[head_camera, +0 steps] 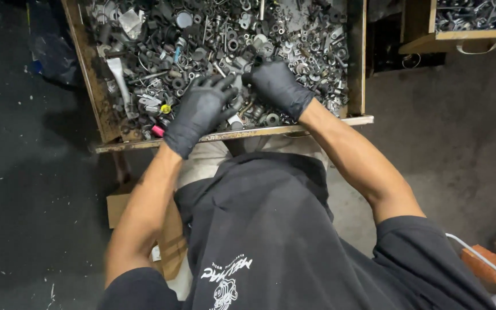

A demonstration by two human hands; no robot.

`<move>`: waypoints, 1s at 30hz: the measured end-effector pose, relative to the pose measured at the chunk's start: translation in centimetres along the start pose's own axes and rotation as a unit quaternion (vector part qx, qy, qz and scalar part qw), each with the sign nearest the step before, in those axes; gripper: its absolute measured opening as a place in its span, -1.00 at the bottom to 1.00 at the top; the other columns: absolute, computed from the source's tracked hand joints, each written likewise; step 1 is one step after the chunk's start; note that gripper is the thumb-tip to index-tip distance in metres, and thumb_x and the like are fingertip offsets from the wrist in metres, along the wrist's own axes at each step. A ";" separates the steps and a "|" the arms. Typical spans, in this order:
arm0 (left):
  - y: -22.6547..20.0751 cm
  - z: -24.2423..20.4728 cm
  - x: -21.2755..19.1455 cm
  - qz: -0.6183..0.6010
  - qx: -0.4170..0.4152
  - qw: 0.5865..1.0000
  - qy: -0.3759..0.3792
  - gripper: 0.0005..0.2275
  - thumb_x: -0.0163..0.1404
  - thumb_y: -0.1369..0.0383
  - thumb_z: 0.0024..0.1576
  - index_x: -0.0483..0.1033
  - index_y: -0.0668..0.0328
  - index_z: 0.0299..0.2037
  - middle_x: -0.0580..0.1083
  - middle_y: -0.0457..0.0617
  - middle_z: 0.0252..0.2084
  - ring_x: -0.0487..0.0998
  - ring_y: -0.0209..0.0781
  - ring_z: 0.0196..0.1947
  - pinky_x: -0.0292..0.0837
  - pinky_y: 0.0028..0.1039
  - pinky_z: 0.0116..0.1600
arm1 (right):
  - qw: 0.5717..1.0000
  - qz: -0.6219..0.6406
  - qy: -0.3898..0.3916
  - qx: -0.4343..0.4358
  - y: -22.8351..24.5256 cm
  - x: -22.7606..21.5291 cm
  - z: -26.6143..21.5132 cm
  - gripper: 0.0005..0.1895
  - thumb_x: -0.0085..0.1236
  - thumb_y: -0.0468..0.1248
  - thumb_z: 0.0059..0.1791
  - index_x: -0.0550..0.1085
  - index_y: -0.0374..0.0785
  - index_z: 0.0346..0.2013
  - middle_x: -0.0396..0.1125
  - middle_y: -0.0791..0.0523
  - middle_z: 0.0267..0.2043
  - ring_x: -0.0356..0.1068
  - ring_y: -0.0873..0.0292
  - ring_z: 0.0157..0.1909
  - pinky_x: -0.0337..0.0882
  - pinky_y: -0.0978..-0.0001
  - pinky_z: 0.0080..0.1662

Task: The person rummages through a drawer filled with various metal hardware items, including bolts, nuts, and washers. They pick up and inspect several small metal pieces by hand, turning them over and occasionally placing them back into the drawer.

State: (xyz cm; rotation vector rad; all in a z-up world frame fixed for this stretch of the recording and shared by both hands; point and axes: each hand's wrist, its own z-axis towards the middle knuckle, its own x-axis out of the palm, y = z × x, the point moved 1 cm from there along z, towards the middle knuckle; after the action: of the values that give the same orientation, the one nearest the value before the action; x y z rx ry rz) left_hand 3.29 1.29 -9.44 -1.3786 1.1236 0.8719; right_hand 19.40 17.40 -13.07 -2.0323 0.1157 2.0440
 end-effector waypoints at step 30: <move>-4.0 1.8 -0.7 0.170 -0.128 0.967 0.144 -0.49 -0.16 -0.27 0.24 0.59 -0.04 -0.13 0.50 0.02 -0.03 0.44 -0.03 0.11 0.39 -0.11 0.13 | 0.827 0.490 0.179 0.211 -2.2 -9.4 -1.2 -0.45 -0.44 0.09 0.06 0.09 -0.13 0.25 0.04 0.26 -0.51 0.04 0.31 -0.53 0.25 0.49 -0.49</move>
State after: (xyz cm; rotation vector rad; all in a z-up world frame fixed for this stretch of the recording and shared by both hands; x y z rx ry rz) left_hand 7.07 2.92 -7.87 -1.5871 1.5436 1.1170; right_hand 21.03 18.09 -3.49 -2.2022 1.8320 1.7113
